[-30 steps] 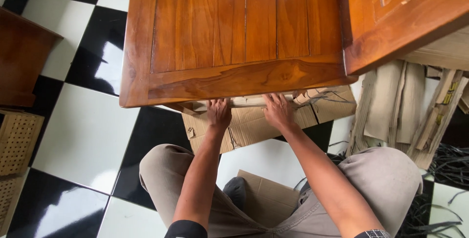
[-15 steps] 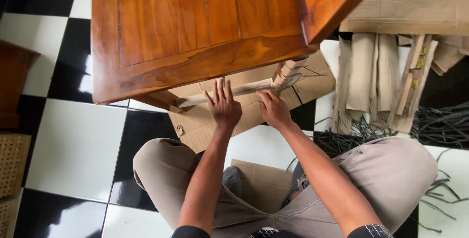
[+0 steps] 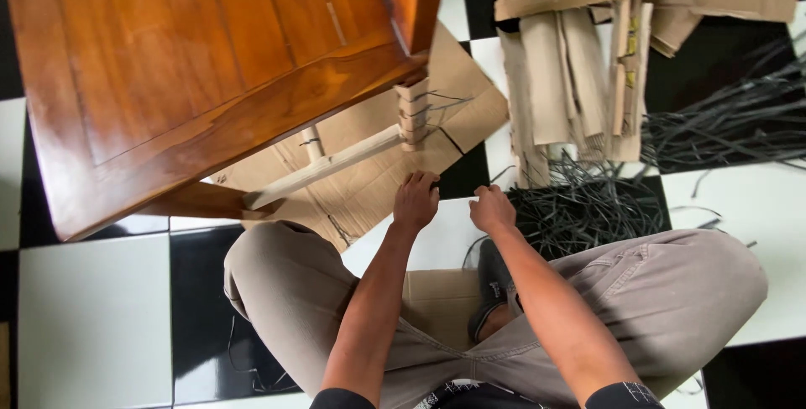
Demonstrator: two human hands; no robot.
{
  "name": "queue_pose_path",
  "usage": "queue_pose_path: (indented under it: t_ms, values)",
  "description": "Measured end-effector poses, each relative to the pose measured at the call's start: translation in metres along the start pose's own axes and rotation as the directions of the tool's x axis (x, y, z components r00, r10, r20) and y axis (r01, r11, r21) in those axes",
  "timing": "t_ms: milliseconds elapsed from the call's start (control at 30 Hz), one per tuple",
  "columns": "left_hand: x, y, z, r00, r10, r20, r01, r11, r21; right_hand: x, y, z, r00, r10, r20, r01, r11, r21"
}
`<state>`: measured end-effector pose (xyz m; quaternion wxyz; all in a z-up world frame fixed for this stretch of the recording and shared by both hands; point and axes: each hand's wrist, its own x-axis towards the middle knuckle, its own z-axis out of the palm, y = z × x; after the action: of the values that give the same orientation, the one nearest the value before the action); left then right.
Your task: Tying protective plastic strips around the legs and rungs of a wooden chair
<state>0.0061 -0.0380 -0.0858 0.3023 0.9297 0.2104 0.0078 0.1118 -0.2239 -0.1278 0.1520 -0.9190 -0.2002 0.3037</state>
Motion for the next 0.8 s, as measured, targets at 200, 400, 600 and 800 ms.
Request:
queue_pose_path:
  t_ms: [200,400,600,800]
  values:
    - [0.004,0.029,0.004,0.958,-0.08,0.274,0.091,0.995,-0.029,-0.01,0.047,-0.054,0.903,0.285,-0.322,-0.248,0.957,0.15]
    - [0.0,0.042,-0.005,0.942,-0.079,0.326,0.1,0.994,-0.049,-0.005,0.096,-0.062,0.941,0.335,-0.058,-0.323,0.934,0.152]
    - [-0.002,0.048,-0.023,0.96,-0.04,0.278,0.066,0.994,-0.085,0.012,0.107,-0.034,0.956,0.282,-0.083,-0.256,0.938,0.235]
    - [-0.003,0.043,-0.019,0.954,-0.125,0.274,0.216,0.917,-0.335,0.003,0.044,-0.023,0.861,-0.11,-0.497,0.212,0.965,0.154]
